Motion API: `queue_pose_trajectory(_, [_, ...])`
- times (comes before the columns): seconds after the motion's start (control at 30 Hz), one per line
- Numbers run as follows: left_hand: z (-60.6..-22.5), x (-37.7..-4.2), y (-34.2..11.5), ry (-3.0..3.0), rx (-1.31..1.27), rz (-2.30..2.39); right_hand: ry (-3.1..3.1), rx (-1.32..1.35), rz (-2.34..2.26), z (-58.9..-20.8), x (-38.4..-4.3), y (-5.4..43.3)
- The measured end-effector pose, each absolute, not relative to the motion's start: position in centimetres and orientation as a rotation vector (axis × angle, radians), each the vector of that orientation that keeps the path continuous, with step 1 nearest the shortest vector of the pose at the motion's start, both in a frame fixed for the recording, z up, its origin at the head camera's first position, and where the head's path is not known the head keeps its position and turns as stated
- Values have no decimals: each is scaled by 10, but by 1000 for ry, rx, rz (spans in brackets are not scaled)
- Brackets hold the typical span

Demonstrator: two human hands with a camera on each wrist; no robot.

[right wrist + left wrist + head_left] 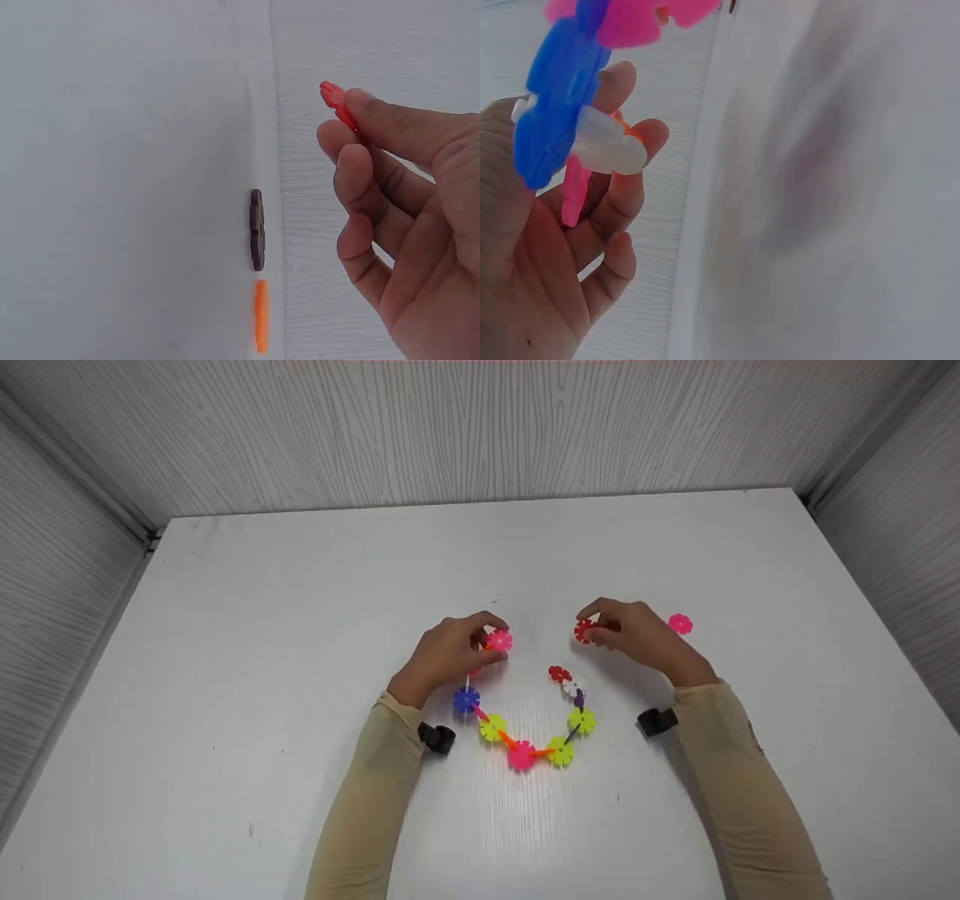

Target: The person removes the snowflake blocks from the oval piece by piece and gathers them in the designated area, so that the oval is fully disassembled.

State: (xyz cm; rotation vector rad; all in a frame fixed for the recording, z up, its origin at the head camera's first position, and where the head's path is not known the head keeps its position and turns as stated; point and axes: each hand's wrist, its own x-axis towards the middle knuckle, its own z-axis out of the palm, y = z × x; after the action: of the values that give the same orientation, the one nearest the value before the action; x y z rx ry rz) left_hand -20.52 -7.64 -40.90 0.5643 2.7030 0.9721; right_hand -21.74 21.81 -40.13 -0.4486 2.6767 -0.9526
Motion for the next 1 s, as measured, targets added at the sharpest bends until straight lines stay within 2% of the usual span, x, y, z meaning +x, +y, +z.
queue_pose_trajectory(0.5, [-409, -207, -77, 2683, 526, 942, 2651, -461, -934, -389, -219, 249])
queue_pose_trajectory(1.0, [-410, -207, -77, 2629, 526, 912, 2620, -326, -959, -386, -221, 266])
